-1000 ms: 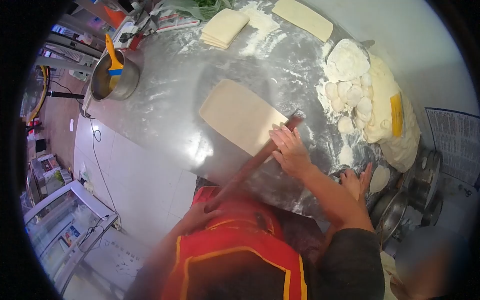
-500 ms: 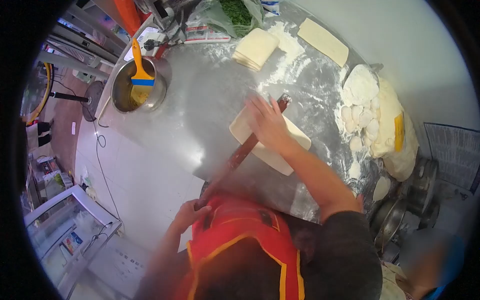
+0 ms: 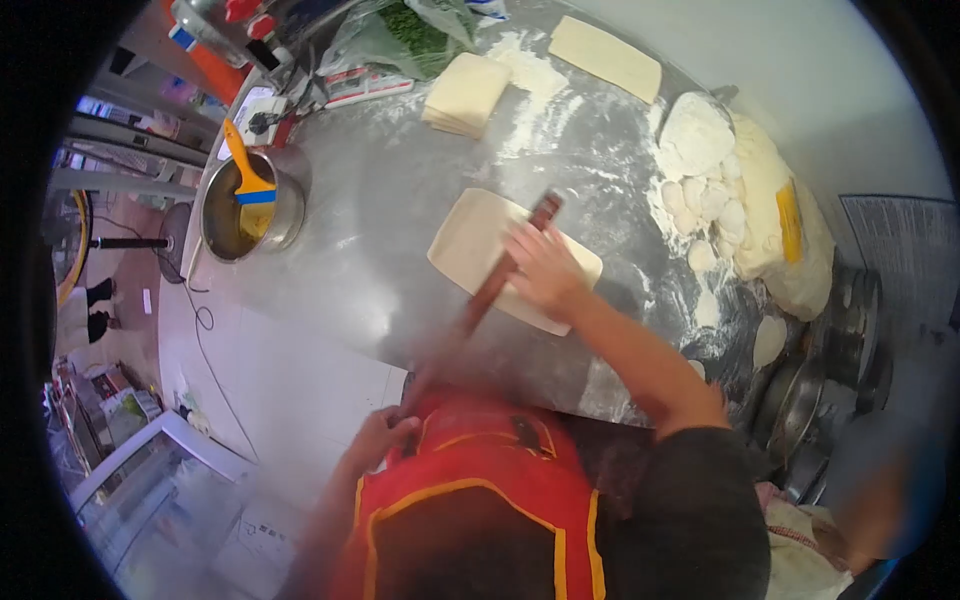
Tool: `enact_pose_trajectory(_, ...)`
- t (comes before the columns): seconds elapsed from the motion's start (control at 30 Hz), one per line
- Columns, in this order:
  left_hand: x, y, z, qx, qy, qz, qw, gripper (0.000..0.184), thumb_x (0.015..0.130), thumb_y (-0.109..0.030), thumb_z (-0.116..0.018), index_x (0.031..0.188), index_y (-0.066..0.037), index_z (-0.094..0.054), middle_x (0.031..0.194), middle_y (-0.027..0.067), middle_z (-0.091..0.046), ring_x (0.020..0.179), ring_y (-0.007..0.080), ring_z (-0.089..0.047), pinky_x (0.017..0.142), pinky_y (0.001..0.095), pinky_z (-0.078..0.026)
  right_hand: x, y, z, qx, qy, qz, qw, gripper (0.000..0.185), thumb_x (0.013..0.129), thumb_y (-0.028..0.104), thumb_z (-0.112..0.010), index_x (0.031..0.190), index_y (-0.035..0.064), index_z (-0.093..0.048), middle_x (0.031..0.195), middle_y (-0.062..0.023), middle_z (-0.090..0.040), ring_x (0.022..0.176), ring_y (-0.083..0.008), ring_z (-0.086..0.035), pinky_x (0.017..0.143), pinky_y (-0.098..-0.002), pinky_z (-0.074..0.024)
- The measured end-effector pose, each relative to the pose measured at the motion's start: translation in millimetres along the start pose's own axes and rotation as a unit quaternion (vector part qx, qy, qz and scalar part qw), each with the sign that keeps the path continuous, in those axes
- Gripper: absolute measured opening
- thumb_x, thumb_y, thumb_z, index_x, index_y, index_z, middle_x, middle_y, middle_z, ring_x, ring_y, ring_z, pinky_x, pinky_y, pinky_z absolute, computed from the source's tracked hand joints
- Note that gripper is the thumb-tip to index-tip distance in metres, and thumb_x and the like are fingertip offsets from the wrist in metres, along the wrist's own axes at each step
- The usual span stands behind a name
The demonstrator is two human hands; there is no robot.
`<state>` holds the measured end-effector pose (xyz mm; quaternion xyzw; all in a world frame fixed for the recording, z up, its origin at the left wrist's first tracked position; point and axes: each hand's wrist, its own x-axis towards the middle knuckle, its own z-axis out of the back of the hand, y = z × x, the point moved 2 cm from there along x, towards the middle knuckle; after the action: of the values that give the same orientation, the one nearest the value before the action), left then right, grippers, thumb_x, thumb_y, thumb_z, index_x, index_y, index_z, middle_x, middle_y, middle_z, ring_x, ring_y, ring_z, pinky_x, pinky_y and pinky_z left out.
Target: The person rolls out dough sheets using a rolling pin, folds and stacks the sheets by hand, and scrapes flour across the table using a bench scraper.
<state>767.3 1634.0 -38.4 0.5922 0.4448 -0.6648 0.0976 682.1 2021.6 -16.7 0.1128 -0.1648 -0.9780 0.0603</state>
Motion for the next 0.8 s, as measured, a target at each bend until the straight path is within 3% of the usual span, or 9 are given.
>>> enact_pose_trajectory(0.1,-3,-4,-26,0.050,0.018,0.005,0.999,0.049,0.089,-0.043,-0.065,0.107,0.002,-0.063,0.082,0.0090,-0.066,0.071,0.0146,-0.062,0.066,0.0310,-0.051,-64,-23,17,-0.037,-0.110,0.052,0.992,0.056,0.087,0.027,-0.061,0.137,0.0066,-0.046,0.144,-0.0099,-0.045,0.136,-0.0277,-0.038,0.116,-0.0524,-0.0177)
enact_pose_trajectory(0.17,-11,-10,-41,0.093,0.012,-0.014,0.996,0.049,0.093,-0.045,-0.059,0.113,0.001,-0.059,0.086,0.0105,-0.066,0.075,0.0171,-0.064,0.068,0.0317,-0.052,-22,-15,20,0.032,-0.111,0.034,0.993,0.057,0.085,0.021,-0.061,0.138,0.0072,-0.044,0.144,-0.0147,-0.043,0.136,-0.0329,-0.036,0.113,-0.0579,-0.0196)
enact_pose_trajectory(0.2,-12,-8,-48,0.103,0.003,-0.018,0.995,0.049,0.094,-0.045,-0.058,0.114,0.000,-0.057,0.086,0.0109,-0.066,0.075,0.0179,-0.065,0.069,0.0323,-0.052,-4,-7,7,0.062,-0.215,0.125,0.967,0.058,0.085,0.021,-0.064,0.138,0.0094,-0.045,0.143,-0.0129,-0.043,0.136,-0.0318,-0.037,0.113,-0.0559,-0.0205)
enact_pose_trajectory(0.27,-10,-3,-59,0.123,-0.015,-0.028,0.992,0.050,0.095,-0.044,-0.056,0.118,0.000,-0.054,0.087,0.0118,-0.065,0.076,0.0194,-0.066,0.071,0.0337,-0.052,15,9,12,0.050,-0.208,0.143,0.966,0.057,0.088,0.028,-0.060,0.139,0.0100,-0.043,0.145,-0.0099,-0.042,0.137,-0.0282,-0.037,0.115,-0.0502,-0.0209)
enact_pose_trajectory(0.33,-15,-19,-75,0.197,-0.031,-0.012,0.980,0.050,0.096,-0.045,-0.054,0.119,-0.001,-0.051,0.089,0.0176,-0.065,0.083,0.0280,-0.066,0.078,0.0378,-0.051,13,-2,-8,0.018,-0.195,0.132,0.972,0.057,0.090,0.031,-0.058,0.140,0.0098,-0.042,0.147,-0.0087,-0.041,0.138,-0.0264,-0.035,0.116,-0.0481,-0.0208)
enact_pose_trajectory(0.4,-11,-7,-93,0.212,-0.046,-0.046,0.975,0.051,0.095,-0.046,-0.054,0.119,-0.001,-0.051,0.090,0.0214,-0.065,0.088,0.0336,-0.066,0.081,0.0405,-0.050,-24,-24,-16,0.013,-0.150,0.102,0.983,0.057,0.090,0.030,-0.055,0.141,0.0090,-0.042,0.149,-0.0100,-0.037,0.140,-0.0255,-0.031,0.117,-0.0484,-0.0186)
enact_pose_trajectory(0.5,3,-3,-119,0.204,0.007,0.004,0.979,0.054,0.093,-0.049,-0.056,0.118,-0.002,-0.050,0.095,0.0257,-0.064,0.095,0.0404,-0.063,0.082,0.0438,-0.048,-77,-53,-9,0.007,-0.110,0.075,0.991,0.058,0.088,0.026,-0.056,0.141,0.0080,-0.041,0.148,-0.0120,-0.038,0.139,-0.0278,-0.033,0.117,-0.0494,-0.0185)
enact_pose_trajectory(0.63,13,-16,-141,0.226,0.028,-0.102,0.968,0.057,0.091,-0.052,-0.058,0.118,-0.002,-0.048,0.096,0.0263,-0.063,0.092,0.0406,-0.063,0.078,0.0451,-0.047,-142,-88,-11,-0.022,-0.066,0.057,0.996,0.062,0.087,0.028,-0.060,0.141,0.0066,-0.041,0.148,-0.0104,-0.040,0.138,-0.0281,-0.036,0.116,-0.0508,-0.0222)
enact_pose_trajectory(0.8,20,-12,-144,0.220,-0.023,-0.172,0.960,0.050,0.089,-0.049,-0.062,0.106,-0.002,-0.056,0.089,0.0223,-0.064,0.086,0.0380,-0.064,0.073,0.0438,-0.047,-167,-84,-3,-0.019,-0.075,0.031,0.996,0.063,0.087,0.026,-0.062,0.142,0.0064,-0.039,0.146,-0.0134,-0.041,0.140,-0.0303,-0.034,0.116,-0.0541,-0.0197)
